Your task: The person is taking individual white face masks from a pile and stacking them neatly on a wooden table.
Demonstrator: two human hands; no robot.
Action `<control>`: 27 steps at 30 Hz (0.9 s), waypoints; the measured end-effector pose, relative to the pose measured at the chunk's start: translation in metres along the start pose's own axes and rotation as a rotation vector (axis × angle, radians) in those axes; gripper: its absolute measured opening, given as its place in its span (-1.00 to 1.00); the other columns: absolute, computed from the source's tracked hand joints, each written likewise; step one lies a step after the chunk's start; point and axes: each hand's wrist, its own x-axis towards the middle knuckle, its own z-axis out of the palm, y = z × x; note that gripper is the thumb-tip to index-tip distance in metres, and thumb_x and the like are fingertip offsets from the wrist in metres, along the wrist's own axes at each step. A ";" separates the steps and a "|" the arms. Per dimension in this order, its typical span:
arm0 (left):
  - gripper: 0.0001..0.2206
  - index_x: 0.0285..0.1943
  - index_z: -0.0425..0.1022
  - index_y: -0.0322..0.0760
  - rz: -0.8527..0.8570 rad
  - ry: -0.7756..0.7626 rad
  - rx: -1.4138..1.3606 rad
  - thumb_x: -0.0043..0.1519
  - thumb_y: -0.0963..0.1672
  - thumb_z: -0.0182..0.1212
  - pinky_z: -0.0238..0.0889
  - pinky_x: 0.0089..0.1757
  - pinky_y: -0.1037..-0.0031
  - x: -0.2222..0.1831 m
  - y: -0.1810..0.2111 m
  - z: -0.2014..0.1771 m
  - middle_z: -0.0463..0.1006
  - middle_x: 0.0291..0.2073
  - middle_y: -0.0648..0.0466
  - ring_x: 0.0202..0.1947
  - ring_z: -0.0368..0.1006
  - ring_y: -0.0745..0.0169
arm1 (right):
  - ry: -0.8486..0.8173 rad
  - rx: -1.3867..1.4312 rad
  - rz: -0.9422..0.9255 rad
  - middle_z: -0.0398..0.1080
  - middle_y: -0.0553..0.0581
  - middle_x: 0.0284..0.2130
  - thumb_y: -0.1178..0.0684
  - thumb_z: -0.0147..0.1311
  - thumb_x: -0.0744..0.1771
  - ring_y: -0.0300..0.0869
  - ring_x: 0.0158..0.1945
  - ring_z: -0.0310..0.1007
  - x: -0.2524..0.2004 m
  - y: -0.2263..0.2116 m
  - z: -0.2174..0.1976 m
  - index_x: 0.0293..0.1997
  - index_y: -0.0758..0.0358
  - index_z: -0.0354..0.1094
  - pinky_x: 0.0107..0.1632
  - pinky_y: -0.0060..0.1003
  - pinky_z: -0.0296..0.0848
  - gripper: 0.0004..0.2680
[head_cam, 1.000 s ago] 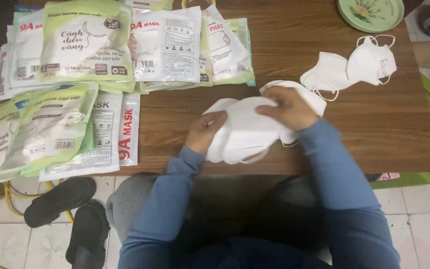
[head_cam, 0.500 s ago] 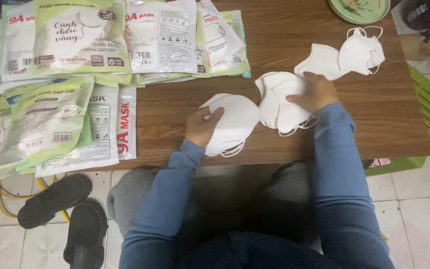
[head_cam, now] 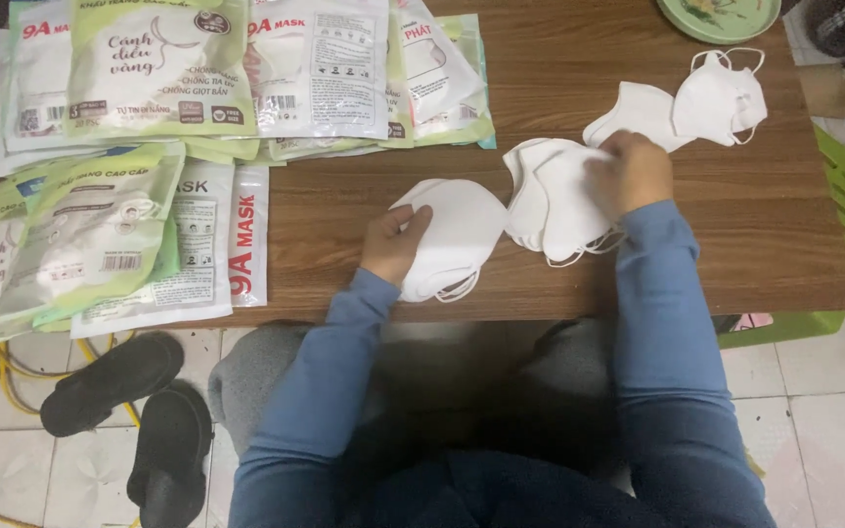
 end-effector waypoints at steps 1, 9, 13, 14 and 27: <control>-0.31 0.50 0.13 -0.47 -0.002 0.001 0.001 0.36 0.09 0.19 0.37 0.19 0.17 -0.002 0.000 0.001 0.29 0.36 -0.32 0.33 0.30 -0.04 | -0.002 0.001 0.000 0.51 0.18 -0.10 -0.03 0.27 0.34 0.10 0.00 0.52 0.001 0.008 0.003 0.02 0.14 0.53 -0.08 -0.04 0.54 -0.80; -0.33 0.51 0.06 -0.52 0.028 0.065 -0.001 0.41 0.07 0.07 0.25 0.28 0.13 -0.018 0.015 0.006 0.15 0.45 -0.32 0.42 0.17 -0.10 | -0.199 0.957 -0.220 0.49 0.02 -0.30 0.22 0.24 0.31 -0.31 -0.22 0.43 -0.063 -0.069 -0.051 -0.07 0.18 0.42 -0.10 -0.44 0.46 -0.85; -0.31 0.53 0.02 -0.48 0.002 -0.006 -0.020 0.40 0.08 0.10 0.33 0.23 0.19 -0.020 0.017 0.009 0.20 0.41 -0.31 0.38 0.24 -0.04 | -0.282 1.028 -0.234 0.51 0.05 -0.33 0.20 0.27 0.30 -0.30 -0.28 0.46 -0.056 -0.080 0.003 -0.10 0.19 0.44 -0.14 -0.42 0.47 -0.86; -0.33 0.52 0.03 -0.52 0.010 -0.005 -0.038 0.40 0.06 0.10 0.34 0.22 0.17 -0.027 0.020 0.012 0.22 0.40 -0.34 0.37 0.25 -0.08 | -0.314 1.024 -0.225 0.51 0.03 -0.35 0.17 0.27 0.31 -0.32 -0.29 0.47 -0.056 -0.085 0.010 -0.12 0.21 0.44 -0.17 -0.44 0.48 -0.87; -0.29 0.51 0.03 -0.53 0.032 -0.023 -0.117 0.37 0.06 0.20 0.44 0.13 0.20 -0.009 -0.002 0.012 0.29 0.33 -0.35 0.29 0.34 -0.01 | 0.038 0.588 -0.400 0.54 0.20 -0.27 0.22 0.31 0.32 0.04 -0.15 0.57 -0.027 -0.058 0.020 -0.04 0.19 0.50 -0.13 -0.09 0.57 -0.84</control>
